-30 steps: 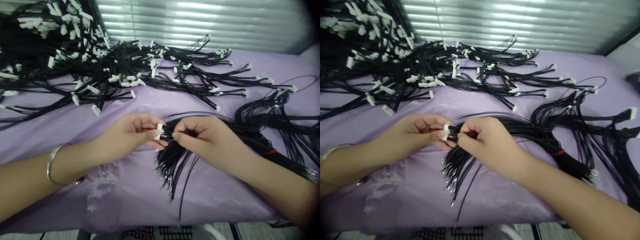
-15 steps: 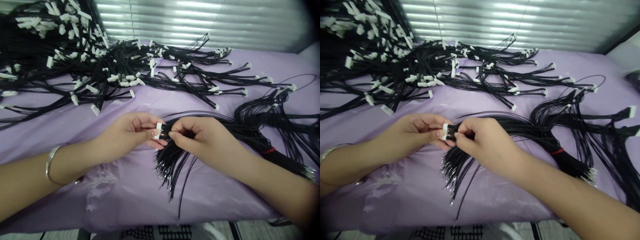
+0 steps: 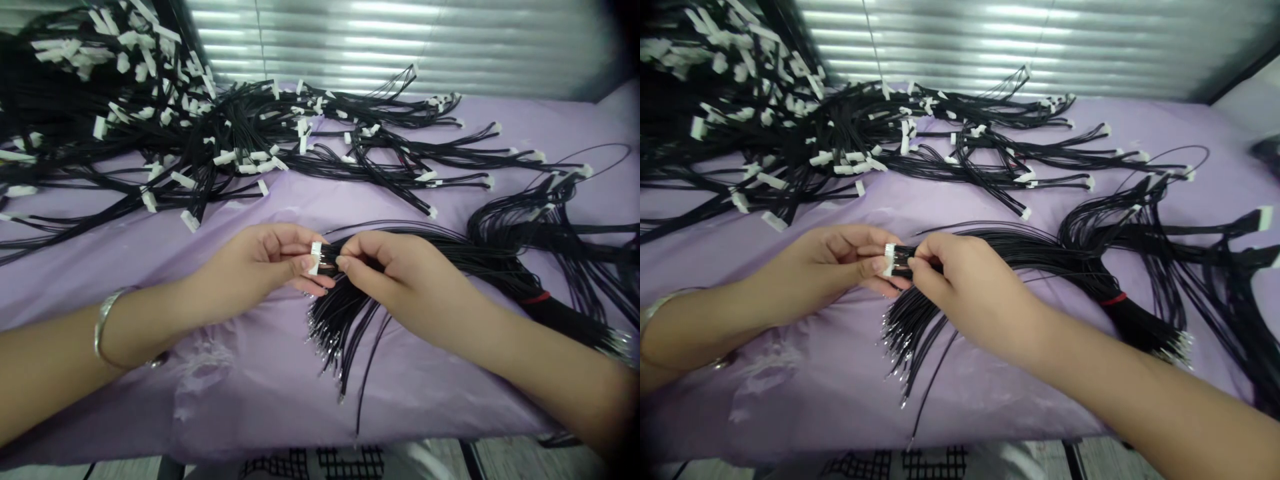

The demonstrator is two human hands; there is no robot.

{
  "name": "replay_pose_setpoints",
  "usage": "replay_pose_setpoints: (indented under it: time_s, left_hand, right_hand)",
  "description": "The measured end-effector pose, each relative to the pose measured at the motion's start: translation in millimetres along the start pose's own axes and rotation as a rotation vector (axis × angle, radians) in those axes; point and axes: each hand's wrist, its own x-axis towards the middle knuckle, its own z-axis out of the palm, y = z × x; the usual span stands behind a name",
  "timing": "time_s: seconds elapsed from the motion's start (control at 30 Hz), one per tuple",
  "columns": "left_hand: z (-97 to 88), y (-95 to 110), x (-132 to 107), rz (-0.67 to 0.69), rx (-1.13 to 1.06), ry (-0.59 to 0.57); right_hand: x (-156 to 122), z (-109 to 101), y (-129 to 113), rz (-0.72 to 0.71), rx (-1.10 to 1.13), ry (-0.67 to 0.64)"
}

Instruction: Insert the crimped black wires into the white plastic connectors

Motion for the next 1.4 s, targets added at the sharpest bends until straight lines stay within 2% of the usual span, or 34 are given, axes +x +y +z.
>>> replay_pose_setpoints:
  time_s: [0.6,0.9,1.1,1.4]
  left_hand:
    - [-4.8,-4.6,-1.4,-0.007,-0.025,0.001]
    - [-4.8,-1.6,-2.2,-0.029,-0.038,-0.021]
    - [-4.5,-4.6,-1.4,-0.006,-0.038,0.010]
    - [-6.8,-5.5,-2.9,0.015,-0.031,-0.018]
  right_hand:
    - [1.2,3.0,4.9,-0.080,0.096,0.041]
    - [1.2,0.0,3.3,-0.082,0.022,-0.014]
    - [2.0,5.7,3.6,-0.092,-0.012,0.019]
    - [1.9,7.1,6.2,-0.109,0.093,0.053]
